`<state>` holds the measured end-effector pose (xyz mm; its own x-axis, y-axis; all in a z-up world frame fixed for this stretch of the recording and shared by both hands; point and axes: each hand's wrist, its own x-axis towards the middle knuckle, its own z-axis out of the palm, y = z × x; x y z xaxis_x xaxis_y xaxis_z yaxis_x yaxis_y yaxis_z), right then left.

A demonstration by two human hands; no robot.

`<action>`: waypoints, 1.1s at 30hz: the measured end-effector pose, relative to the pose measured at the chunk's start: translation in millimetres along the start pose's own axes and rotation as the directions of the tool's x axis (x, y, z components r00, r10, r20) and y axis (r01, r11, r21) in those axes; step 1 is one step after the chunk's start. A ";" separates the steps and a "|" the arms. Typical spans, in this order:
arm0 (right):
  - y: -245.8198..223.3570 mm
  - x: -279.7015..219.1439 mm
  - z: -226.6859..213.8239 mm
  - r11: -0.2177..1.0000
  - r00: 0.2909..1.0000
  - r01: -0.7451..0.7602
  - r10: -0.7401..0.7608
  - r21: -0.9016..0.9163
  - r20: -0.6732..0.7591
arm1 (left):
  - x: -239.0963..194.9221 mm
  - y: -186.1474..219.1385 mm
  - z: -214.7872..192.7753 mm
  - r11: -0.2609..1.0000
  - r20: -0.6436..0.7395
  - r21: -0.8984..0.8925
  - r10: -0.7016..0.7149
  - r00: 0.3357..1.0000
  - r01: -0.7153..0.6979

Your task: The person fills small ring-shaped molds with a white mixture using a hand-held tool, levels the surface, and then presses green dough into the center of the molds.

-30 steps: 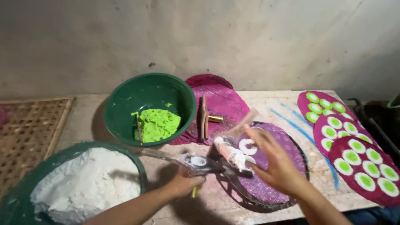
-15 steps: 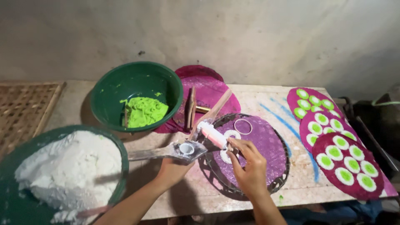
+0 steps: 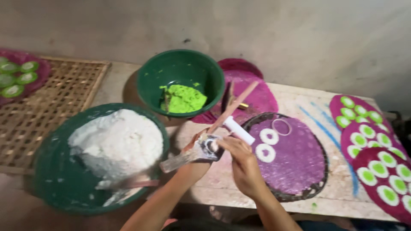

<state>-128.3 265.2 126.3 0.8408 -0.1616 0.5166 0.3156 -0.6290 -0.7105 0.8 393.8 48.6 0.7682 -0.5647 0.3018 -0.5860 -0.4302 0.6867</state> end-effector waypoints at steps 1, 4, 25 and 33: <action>-9.0 6.8 16.1 0.977 0.999 0.045 -0.039 -0.206 0.032 | -1.9 -5.5 -8.7 0.998 0.025 0.059 -0.028 0.999 0.026; -32.6 34.0 56.4 0.960 0.981 0.171 -0.186 -0.220 -0.048 | -10.5 -34.2 -44.8 0.832 0.174 -0.540 -0.039 0.984 0.129; -2.7 54.0 326.8 0.769 0.464 0.527 0.096 -0.362 0.881 | -124.8 -256.5 -280.1 0.887 -0.567 -0.452 -0.366 0.738 0.092; -63.6 140.7 257.0 0.776 0.561 0.484 0.079 -0.404 0.824 | -127.6 -272.1 -270.5 0.868 -0.565 -0.494 -0.365 0.740 0.051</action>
<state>82.9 477.9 121.3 0.8591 0.4861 -0.1603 0.4743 -0.8737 -0.1079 132.1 773.4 2.2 0.9280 0.1373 0.3463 -0.3419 -0.0550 0.9381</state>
